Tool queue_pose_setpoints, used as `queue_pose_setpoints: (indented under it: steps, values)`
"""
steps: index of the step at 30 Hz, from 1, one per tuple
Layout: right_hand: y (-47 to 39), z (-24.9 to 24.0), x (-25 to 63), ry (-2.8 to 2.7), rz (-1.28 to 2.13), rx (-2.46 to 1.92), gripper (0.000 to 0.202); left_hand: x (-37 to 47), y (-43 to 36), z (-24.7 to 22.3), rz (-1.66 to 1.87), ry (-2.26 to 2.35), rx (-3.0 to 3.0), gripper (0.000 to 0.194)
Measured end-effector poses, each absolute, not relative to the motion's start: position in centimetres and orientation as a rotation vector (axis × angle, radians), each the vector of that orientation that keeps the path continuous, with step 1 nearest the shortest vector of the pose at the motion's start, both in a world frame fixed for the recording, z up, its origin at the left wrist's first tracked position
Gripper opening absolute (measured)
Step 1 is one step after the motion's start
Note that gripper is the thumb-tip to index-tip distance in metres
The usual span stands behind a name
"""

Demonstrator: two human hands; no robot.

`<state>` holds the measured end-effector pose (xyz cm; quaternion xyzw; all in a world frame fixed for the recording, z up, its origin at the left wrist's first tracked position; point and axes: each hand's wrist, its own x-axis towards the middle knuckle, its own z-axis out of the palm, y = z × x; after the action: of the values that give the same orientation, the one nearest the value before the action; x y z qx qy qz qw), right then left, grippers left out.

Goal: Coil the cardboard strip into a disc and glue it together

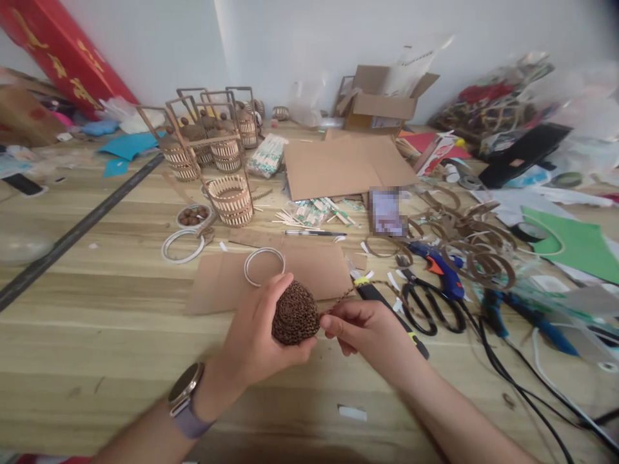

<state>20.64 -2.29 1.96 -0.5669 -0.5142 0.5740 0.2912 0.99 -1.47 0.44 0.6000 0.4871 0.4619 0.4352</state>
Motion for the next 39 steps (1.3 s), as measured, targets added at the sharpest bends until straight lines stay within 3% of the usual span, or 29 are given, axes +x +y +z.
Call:
queue_pose_setpoints:
  steps: [12, 33, 39]
  values:
    - [-2.1, 2.1, 21.4, -1.493, 1.637, -1.473, 0.04, 0.3, -1.3, -1.2, 1.127, 0.983, 2.52, 0.078]
    - [-1.2, 1.8, 22.7, -1.564, 1.858, -1.384, 0.046, 0.0, -1.6, -0.8, 0.817, 0.621, 2.815, 0.068]
    - [-1.1, 0.9, 22.1, -1.383, 1.72, -1.356, 0.052, 0.3, -1.5, -1.4, 0.938, 0.818, 2.708, 0.075]
